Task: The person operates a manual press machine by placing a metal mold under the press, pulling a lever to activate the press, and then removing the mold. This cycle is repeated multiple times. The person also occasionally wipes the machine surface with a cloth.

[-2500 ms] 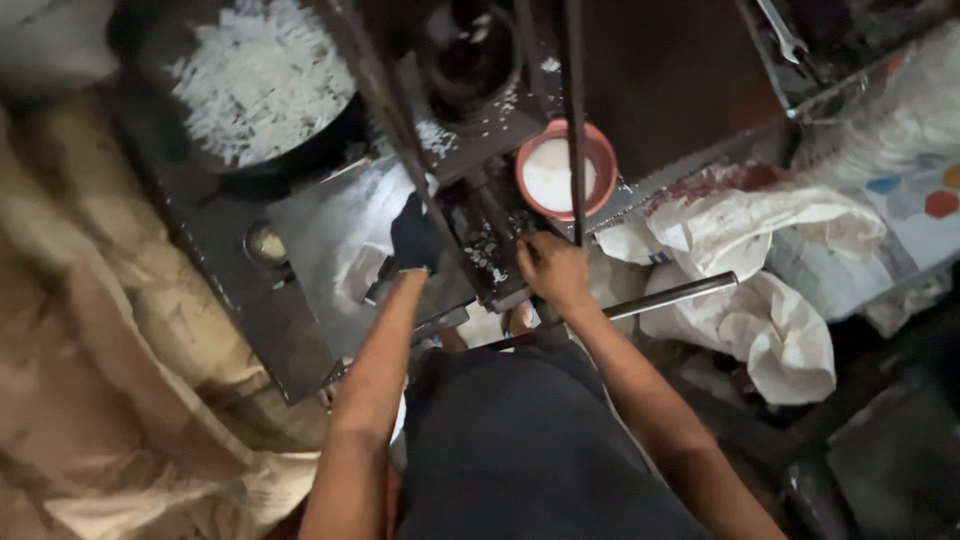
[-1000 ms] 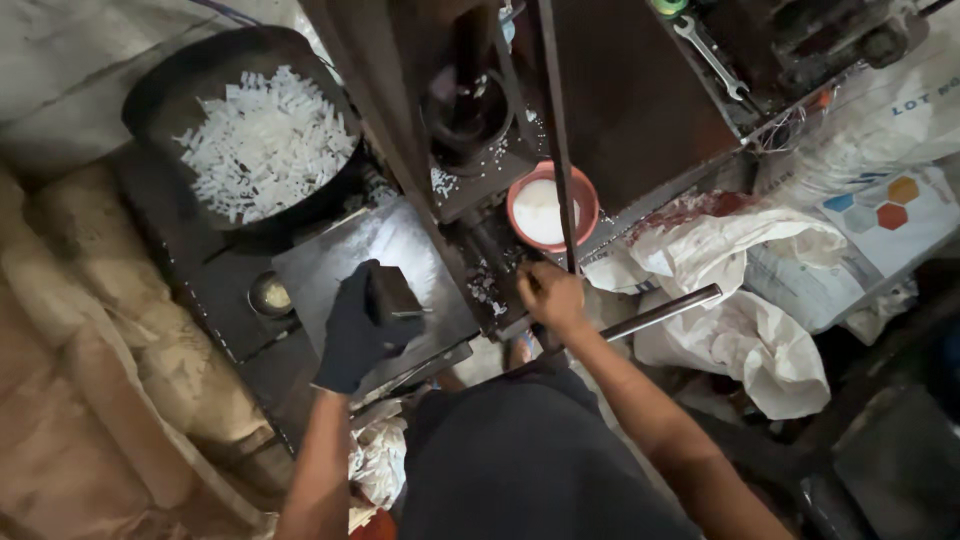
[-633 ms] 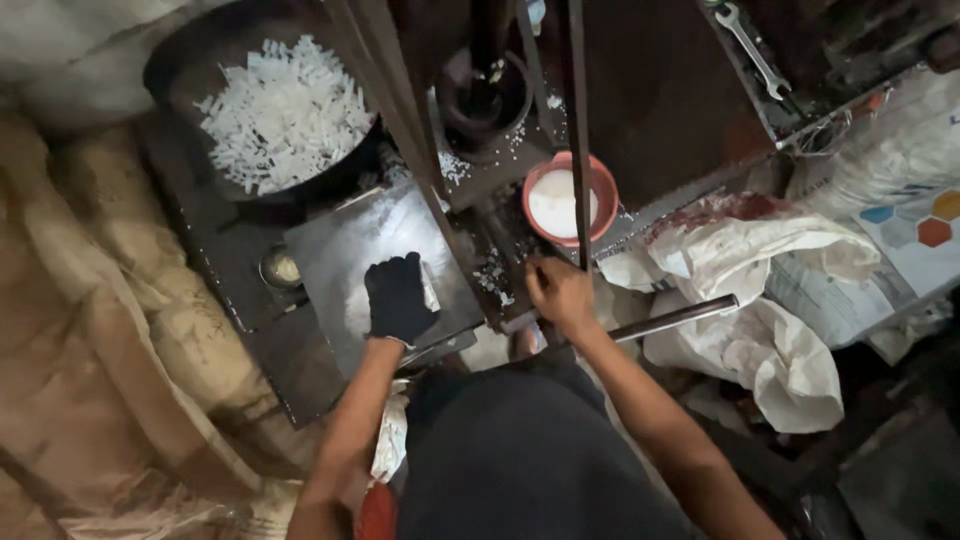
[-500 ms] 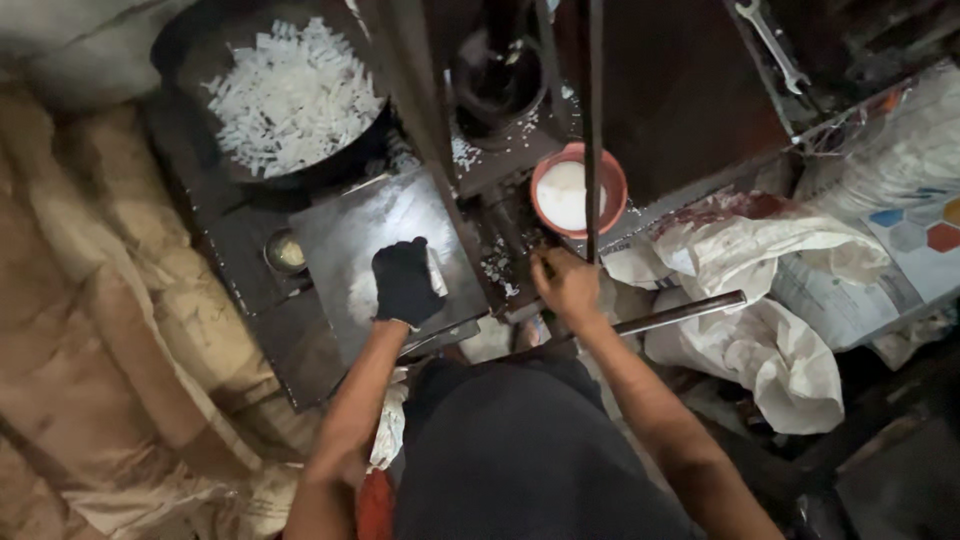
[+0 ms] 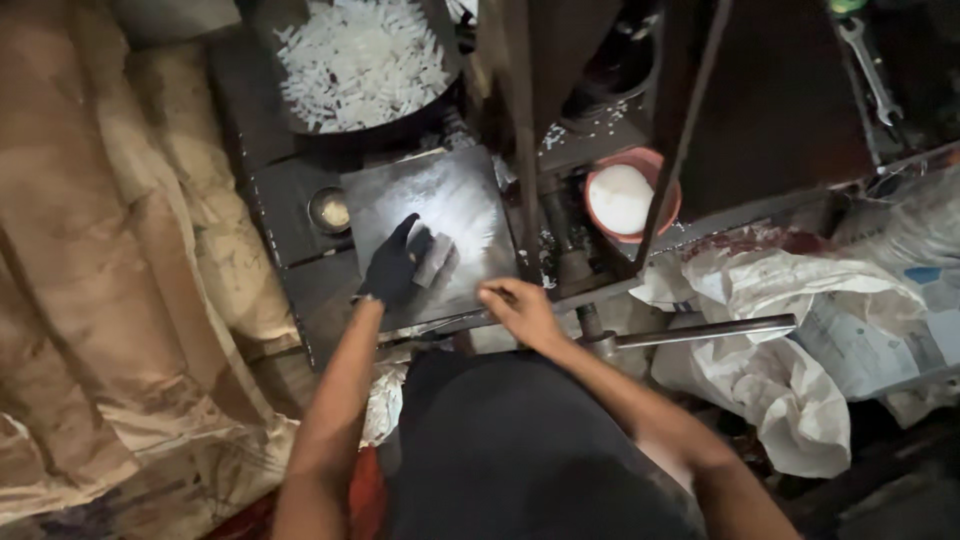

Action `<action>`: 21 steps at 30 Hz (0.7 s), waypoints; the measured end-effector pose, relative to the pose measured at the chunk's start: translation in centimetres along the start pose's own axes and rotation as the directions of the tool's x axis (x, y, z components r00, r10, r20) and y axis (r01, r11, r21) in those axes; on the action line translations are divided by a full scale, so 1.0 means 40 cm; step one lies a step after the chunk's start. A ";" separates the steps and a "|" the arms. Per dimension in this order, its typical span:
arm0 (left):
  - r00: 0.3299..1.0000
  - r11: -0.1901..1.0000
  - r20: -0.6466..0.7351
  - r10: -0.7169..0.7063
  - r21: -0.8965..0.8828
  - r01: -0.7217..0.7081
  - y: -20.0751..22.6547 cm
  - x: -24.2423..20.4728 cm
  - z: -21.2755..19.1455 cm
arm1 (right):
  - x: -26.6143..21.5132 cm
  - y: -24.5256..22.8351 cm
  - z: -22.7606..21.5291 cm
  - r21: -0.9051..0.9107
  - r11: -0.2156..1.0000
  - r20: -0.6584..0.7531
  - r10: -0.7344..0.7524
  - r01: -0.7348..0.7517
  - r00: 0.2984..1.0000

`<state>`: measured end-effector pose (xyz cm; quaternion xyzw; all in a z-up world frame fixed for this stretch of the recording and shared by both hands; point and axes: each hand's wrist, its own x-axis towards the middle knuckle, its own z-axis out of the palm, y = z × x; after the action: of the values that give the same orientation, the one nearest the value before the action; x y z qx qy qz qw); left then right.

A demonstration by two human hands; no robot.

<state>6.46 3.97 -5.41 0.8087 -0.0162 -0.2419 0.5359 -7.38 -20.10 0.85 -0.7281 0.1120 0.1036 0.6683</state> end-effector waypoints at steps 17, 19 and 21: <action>0.860 0.886 -0.422 0.287 0.459 -0.070 0.027 -0.017 0.062 | 0.238 0.324 0.129 0.265 0.904 -0.011 0.349 -0.334 0.937; 0.844 0.744 -0.331 0.422 0.658 -0.114 0.000 0.003 0.060 | 0.240 0.350 0.120 0.290 0.890 -0.023 0.375 -0.353 0.927; 0.854 0.770 -0.332 0.400 0.627 -0.118 -0.042 0.017 0.065 | 0.206 0.368 0.108 0.317 0.863 -0.044 0.427 -0.393 0.903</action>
<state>5.61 2.25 -7.94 0.9560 -0.0809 0.0462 0.2781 -3.95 -17.20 -15.96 -0.5820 0.3164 0.1838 0.7262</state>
